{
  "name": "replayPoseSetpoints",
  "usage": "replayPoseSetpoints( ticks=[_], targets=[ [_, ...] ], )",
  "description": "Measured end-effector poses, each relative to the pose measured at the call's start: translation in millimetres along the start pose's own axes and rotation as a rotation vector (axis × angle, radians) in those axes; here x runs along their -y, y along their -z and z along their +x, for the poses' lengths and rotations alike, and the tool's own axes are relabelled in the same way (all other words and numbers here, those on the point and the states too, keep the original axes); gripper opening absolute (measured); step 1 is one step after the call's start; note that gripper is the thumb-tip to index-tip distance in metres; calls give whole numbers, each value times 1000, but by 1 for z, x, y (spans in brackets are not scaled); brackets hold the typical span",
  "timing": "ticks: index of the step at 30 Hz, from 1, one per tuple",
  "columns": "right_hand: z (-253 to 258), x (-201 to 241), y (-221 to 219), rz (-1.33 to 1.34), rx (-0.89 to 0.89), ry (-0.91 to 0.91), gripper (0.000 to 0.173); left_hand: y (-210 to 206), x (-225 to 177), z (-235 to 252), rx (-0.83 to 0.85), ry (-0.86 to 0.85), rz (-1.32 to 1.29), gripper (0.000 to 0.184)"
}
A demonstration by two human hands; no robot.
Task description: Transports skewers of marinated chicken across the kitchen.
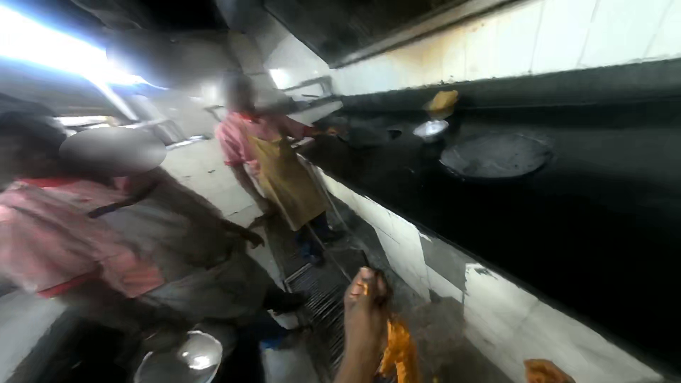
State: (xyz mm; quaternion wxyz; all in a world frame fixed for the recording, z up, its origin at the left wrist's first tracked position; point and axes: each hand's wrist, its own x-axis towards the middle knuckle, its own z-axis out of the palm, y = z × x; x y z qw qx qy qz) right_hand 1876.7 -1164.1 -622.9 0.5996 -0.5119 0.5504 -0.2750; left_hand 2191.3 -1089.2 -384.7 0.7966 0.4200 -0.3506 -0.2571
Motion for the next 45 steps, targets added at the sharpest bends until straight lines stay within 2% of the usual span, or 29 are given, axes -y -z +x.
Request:
replayPoseSetpoints(
  ticks=[2, 7, 10, 12, 14, 18, 23, 28, 33, 36, 39, 42, 45],
  targets=[
    [-20, -32, 14, 33, -124, 27, 31, 5, 38, -16, 68, 87, -34, 41],
    [-96, -36, 30, 183, -397, -190, 23, 12, 109, -42, 171, 276, -70, 35],
    [-138, -53, 42, 203, -515, -211, 26, 6, 135, -56, 237, 328, -47, 30],
    [-158, -63, 50, 200, -574, -238, 18, -2, 147, -67, 268, 375, -28, 29],
    [-173, -91, 61, 235, -607, -234, 19, -9, 158, -77, 285, 421, -52, 29],
    [-193, -94, 62, 365, -702, -269, 18, -18, 184, -90, 326, 457, -69, 30],
    [-192, -116, 93, 335, -691, -191, 11, -31, 213, -106, 342, 470, 36, 28],
    [-188, -91, 103, 386, -750, -270, 19, -37, 233, -122, 327, 467, 45, 29],
    [-188, -100, 110, 372, -711, -304, 19, -33, 245, -128, 309, 497, 99, 27],
    [-187, -96, 110, 312, -704, -326, 12, -30, 241, -127, 282, 504, 142, 28],
    [-178, -117, 118, 192, -576, -188, 23, -24, 227, -118, 293, 432, 125, 30],
    [-144, -79, 80, 132, -290, 13, 24, -19, 203, -102, 318, 352, 68, 29],
    [-87, -9, 15, -13, -49, 158, 28, -17, 172, -81, 316, 269, 62, 33]
  ],
)
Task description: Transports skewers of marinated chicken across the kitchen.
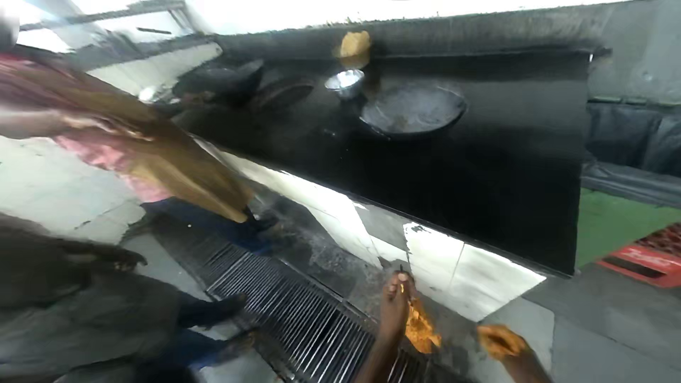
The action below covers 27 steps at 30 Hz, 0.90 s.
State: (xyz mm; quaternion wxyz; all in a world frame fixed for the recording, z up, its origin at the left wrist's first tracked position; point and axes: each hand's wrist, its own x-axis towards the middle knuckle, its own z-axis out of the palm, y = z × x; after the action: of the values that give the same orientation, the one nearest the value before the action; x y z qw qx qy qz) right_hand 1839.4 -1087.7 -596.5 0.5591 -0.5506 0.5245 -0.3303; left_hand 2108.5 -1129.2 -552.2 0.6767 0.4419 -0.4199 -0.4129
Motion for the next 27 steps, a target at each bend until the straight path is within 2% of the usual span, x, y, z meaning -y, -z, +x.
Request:
replayPoseSetpoints(
  ticks=[4, 7, 9, 14, 18, 22, 27],
  targets=[
    [75, 77, -82, -278, 205, 261, 33, 21, -51, 15, -50, -31, -14, 36],
    [100, 134, -131, -436, 359, 234, 48, 45, -81, 32, -78, -83, -34, 36],
    [105, 157, -161, -493, 415, 187, 58, 63, -96, 41, -102, -101, -33, 35],
    [122, 183, -234, -507, 362, 292, 54, 114, -127, 67, -130, -125, -65, 33],
    [132, 213, -289, -564, 407, 301, 53, 155, -152, 85, -140, -137, -49, 32],
    [147, 236, -347, -485, 352, 506, 45, 200, -184, 108, -210, -173, -20, 33],
    [176, 288, -425, -432, 395, 622, 44, 269, -234, 146, -328, -165, 71, 35]
  ],
)
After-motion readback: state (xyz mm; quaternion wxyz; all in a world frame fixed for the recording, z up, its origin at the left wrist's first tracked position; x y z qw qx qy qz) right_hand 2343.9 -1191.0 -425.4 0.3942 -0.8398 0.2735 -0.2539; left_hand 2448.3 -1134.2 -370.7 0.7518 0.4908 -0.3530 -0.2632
